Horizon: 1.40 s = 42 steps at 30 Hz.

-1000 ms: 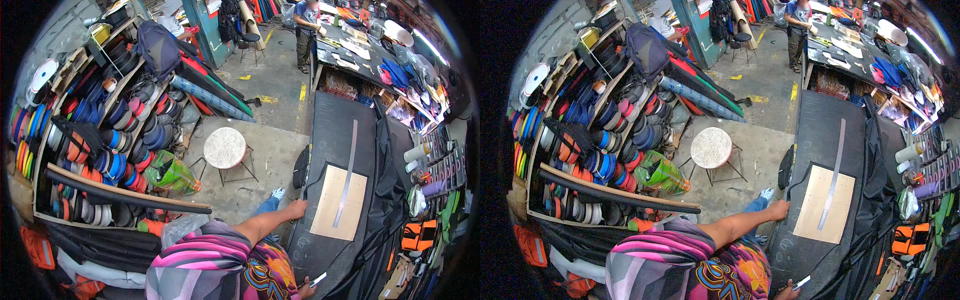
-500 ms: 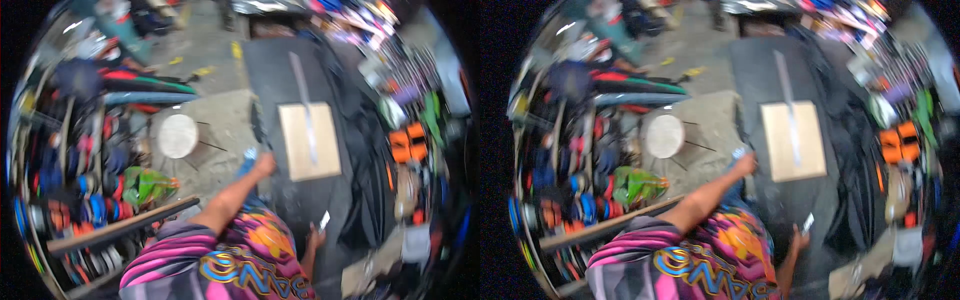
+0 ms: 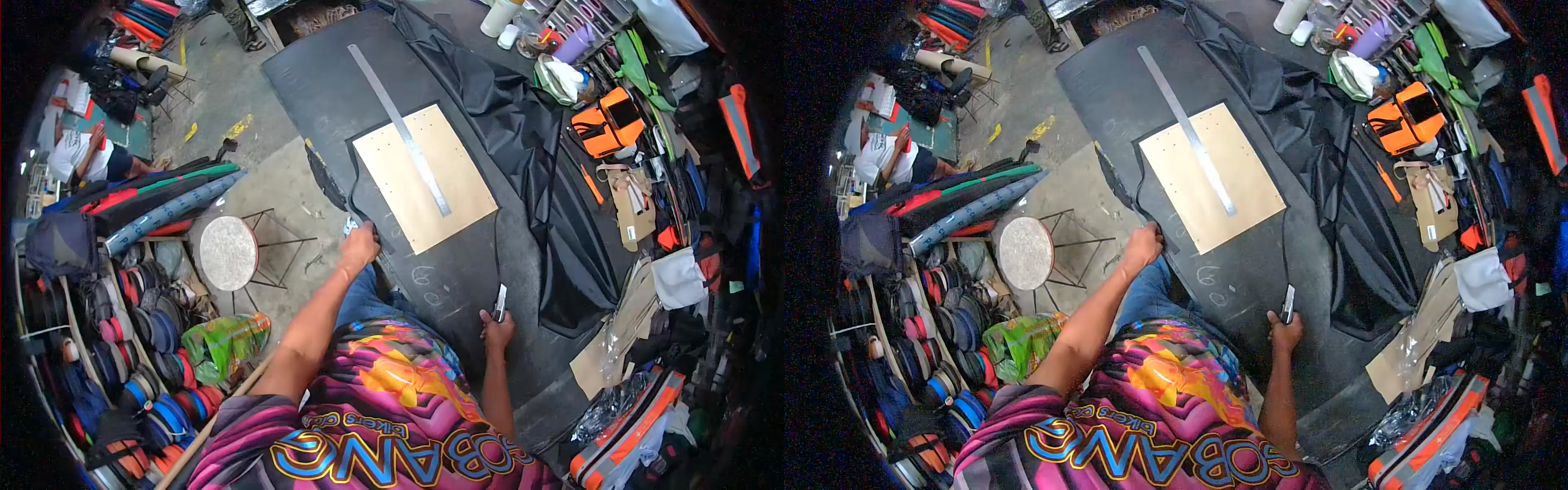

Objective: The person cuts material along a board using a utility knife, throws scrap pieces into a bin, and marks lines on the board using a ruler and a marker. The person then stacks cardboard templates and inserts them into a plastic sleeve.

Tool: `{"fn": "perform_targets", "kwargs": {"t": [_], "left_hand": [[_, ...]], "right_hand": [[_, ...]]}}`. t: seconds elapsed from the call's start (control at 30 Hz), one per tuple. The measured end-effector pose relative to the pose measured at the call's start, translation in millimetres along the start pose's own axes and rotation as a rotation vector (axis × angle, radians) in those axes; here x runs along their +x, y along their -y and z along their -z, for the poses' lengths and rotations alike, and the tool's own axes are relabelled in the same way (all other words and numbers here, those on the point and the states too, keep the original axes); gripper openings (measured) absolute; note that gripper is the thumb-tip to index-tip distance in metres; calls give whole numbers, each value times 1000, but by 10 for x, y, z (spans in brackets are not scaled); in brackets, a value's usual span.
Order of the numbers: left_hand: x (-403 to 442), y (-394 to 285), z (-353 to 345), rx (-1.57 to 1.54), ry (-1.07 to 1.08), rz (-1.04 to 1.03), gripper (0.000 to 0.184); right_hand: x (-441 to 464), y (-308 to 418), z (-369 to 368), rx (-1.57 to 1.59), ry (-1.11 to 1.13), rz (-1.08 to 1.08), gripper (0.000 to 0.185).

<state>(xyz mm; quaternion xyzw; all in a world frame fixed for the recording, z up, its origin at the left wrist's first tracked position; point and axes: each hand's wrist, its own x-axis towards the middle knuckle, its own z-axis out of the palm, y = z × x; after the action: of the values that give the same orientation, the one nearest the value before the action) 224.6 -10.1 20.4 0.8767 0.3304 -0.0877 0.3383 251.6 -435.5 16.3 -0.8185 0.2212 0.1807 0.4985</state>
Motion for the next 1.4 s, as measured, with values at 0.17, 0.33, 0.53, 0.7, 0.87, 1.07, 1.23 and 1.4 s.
{"fn": "perform_targets", "kwargs": {"t": [0.17, 0.33, 0.53, 0.7, 0.87, 1.07, 1.23, 1.4], "left_hand": [[206, -9, -101, 91, 140, -163, 25], [405, -597, 154, -189, -143, -144, 16], [843, -1128, 243, -224, -163, -262, 17], [1120, -1391, 301, -231, -40, -351, 12], [1183, -1574, 229, -289, -50, -415, 11], [782, -1476, 121, -243, 24, -343, 14], [404, -991, 8, -203, 15, -250, 21], [196, -704, 112, -258, -70, -189, 21]], "right_hand": [[108, -289, 45, -223, -102, 84, 39], [379, -559, 23, 0, 23, 40, 41], [463, -486, 216, -387, 139, 148, 60], [405, -374, 171, -539, 68, 54, 84], [322, -253, 120, -477, 73, -40, 85], [352, -430, 78, -323, 33, -5, 85], [575, -762, 97, -352, 26, 41, 87], [299, -312, 58, -160, 70, -118, 77]]}}
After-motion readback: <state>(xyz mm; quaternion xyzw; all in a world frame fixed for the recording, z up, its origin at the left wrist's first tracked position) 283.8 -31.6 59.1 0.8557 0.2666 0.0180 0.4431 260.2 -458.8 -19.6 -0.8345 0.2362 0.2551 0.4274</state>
